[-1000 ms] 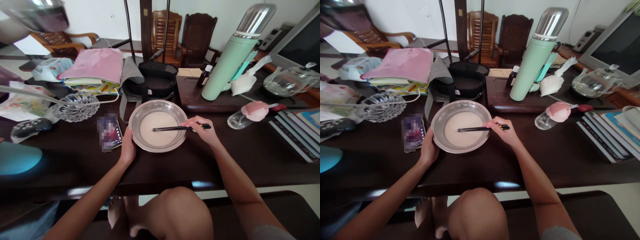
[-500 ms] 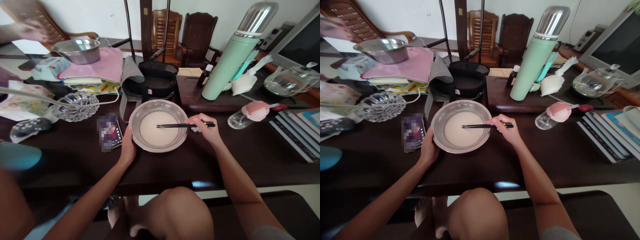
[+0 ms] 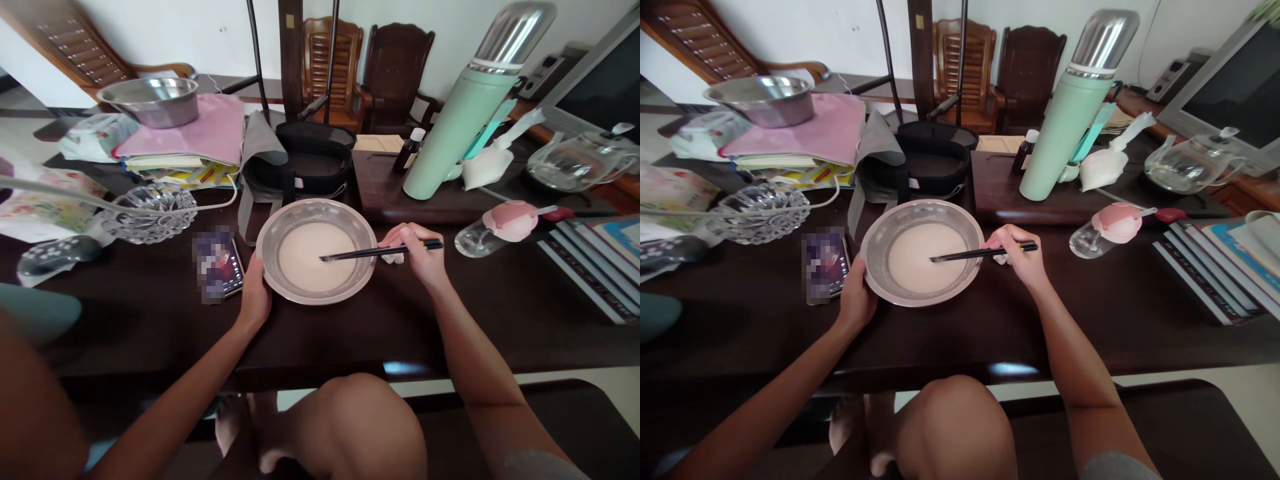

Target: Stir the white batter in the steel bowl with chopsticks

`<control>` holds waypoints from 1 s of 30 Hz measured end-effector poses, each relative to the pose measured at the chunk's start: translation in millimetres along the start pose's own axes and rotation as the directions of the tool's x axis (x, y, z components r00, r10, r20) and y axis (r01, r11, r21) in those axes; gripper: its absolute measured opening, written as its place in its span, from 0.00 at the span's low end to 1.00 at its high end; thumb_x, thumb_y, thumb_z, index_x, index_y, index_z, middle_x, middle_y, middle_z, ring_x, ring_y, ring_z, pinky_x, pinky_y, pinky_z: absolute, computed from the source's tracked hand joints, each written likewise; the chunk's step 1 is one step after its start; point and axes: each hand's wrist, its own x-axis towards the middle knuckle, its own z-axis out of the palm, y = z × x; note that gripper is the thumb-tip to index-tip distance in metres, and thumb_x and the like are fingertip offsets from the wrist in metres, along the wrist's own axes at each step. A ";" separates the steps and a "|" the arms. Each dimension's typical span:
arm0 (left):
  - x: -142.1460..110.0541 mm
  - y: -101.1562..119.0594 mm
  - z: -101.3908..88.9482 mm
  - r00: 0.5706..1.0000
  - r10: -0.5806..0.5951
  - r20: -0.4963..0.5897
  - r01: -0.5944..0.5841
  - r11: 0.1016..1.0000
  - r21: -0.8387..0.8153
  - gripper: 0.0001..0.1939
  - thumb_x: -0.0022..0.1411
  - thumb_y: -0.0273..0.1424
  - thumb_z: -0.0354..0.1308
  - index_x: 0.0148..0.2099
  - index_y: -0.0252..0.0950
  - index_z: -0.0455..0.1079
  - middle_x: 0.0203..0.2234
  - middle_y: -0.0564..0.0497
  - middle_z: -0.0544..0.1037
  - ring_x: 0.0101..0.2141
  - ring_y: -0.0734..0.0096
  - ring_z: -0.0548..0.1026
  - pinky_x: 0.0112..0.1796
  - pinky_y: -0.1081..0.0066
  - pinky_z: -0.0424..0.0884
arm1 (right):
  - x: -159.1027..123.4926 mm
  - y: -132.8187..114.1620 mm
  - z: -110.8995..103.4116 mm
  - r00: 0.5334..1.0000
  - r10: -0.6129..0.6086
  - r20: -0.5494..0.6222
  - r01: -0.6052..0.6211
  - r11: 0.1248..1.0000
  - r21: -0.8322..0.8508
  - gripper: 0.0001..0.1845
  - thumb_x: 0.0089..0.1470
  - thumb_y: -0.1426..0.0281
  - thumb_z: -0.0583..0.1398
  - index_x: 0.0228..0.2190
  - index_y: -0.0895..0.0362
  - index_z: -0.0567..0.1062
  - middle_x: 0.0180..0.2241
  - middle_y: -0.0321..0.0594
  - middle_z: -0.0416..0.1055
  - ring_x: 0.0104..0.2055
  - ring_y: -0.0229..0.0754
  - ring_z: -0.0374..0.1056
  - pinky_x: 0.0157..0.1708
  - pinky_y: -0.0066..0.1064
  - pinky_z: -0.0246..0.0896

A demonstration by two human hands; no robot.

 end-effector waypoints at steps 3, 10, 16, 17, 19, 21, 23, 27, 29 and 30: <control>0.1 0.4 0.3 1.000 0.008 0.009 -0.008 1.000 -0.005 0.23 0.72 0.50 0.57 0.59 0.43 0.78 0.62 0.49 0.79 0.68 0.52 0.70 0.72 0.52 0.59 | -1.4 0.2 0.9 0.999 0.012 0.046 -0.013 0.999 0.033 0.26 0.64 0.48 0.64 0.22 0.51 0.80 0.25 0.41 0.82 0.31 0.46 0.80 0.33 0.39 0.77; 0.0 2.2 2.2 1.000 0.012 0.009 -0.012 1.000 -0.015 0.22 0.73 0.47 0.56 0.58 0.42 0.79 0.62 0.48 0.79 0.69 0.54 0.68 0.73 0.54 0.55 | 0.5 -0.1 5.5 0.994 -0.040 0.105 0.048 0.996 -0.080 0.20 0.62 0.51 0.67 0.26 0.50 0.83 0.32 0.41 0.85 0.40 0.48 0.82 0.43 0.41 0.78; 0.5 -0.5 -0.2 1.000 0.008 0.023 -0.008 1.000 0.011 0.23 0.73 0.50 0.55 0.59 0.43 0.78 0.62 0.49 0.79 0.69 0.54 0.69 0.72 0.54 0.58 | -0.2 -1.4 0.4 1.000 0.011 0.012 -0.011 1.000 -0.010 0.27 0.64 0.48 0.64 0.21 0.51 0.79 0.24 0.41 0.81 0.29 0.45 0.79 0.30 0.37 0.74; 0.6 -0.6 -0.4 1.000 0.013 0.024 -0.013 1.000 0.021 0.24 0.73 0.50 0.55 0.59 0.43 0.78 0.62 0.49 0.79 0.69 0.54 0.69 0.72 0.54 0.58 | -0.6 -1.5 1.9 0.999 0.008 0.050 -0.007 1.000 -0.011 0.26 0.64 0.48 0.64 0.21 0.51 0.80 0.25 0.41 0.81 0.30 0.45 0.79 0.30 0.38 0.74; 0.7 -0.4 -0.6 1.000 0.022 0.017 -0.023 0.999 0.031 0.24 0.73 0.51 0.54 0.60 0.43 0.78 0.62 0.48 0.79 0.68 0.54 0.69 0.72 0.54 0.58 | -0.9 -1.9 5.0 0.992 -0.017 0.126 0.020 0.999 -0.025 0.24 0.62 0.49 0.66 0.23 0.51 0.81 0.28 0.41 0.83 0.33 0.46 0.80 0.33 0.38 0.75; 0.7 0.0 -0.4 0.999 0.037 0.012 -0.037 0.998 0.048 0.25 0.73 0.51 0.54 0.60 0.42 0.78 0.62 0.48 0.79 0.68 0.53 0.70 0.72 0.54 0.59 | -0.4 -2.3 6.2 0.987 -0.041 0.154 0.048 0.998 -0.045 0.21 0.61 0.50 0.67 0.25 0.51 0.82 0.30 0.41 0.84 0.35 0.46 0.81 0.37 0.39 0.77; 0.5 0.4 -0.2 0.998 0.055 0.011 -0.056 0.996 0.071 0.25 0.74 0.52 0.54 0.60 0.43 0.78 0.61 0.48 0.80 0.68 0.53 0.70 0.71 0.53 0.60 | 0.3 -2.6 4.4 0.993 -0.041 0.112 0.048 0.997 -0.064 0.21 0.61 0.50 0.67 0.25 0.51 0.82 0.31 0.41 0.84 0.35 0.46 0.81 0.36 0.39 0.77; 0.3 0.7 0.0 0.998 0.068 0.007 -0.068 0.994 0.090 0.26 0.73 0.53 0.54 0.60 0.43 0.79 0.60 0.48 0.81 0.67 0.52 0.71 0.71 0.52 0.61 | 0.0 -1.9 -0.2 1.000 -0.009 0.024 0.010 0.999 -0.042 0.26 0.64 0.48 0.64 0.21 0.51 0.80 0.26 0.42 0.81 0.31 0.46 0.79 0.31 0.39 0.75; 0.4 0.9 0.1 0.998 0.064 0.011 -0.064 0.995 0.083 0.26 0.73 0.53 0.54 0.60 0.43 0.79 0.59 0.48 0.81 0.67 0.52 0.71 0.71 0.52 0.62 | -0.6 -1.1 1.2 0.998 -0.009 0.061 0.011 1.000 -0.027 0.26 0.64 0.48 0.64 0.21 0.51 0.80 0.26 0.42 0.82 0.31 0.46 0.79 0.31 0.39 0.75; 0.5 1.1 0.2 0.998 0.061 0.015 -0.062 0.995 0.080 0.26 0.73 0.52 0.54 0.60 0.43 0.78 0.60 0.48 0.81 0.67 0.52 0.72 0.71 0.52 0.62 | -0.8 -0.7 2.7 0.995 -0.016 0.096 0.019 0.999 -0.026 0.25 0.63 0.48 0.65 0.22 0.50 0.80 0.28 0.41 0.82 0.32 0.46 0.79 0.33 0.39 0.76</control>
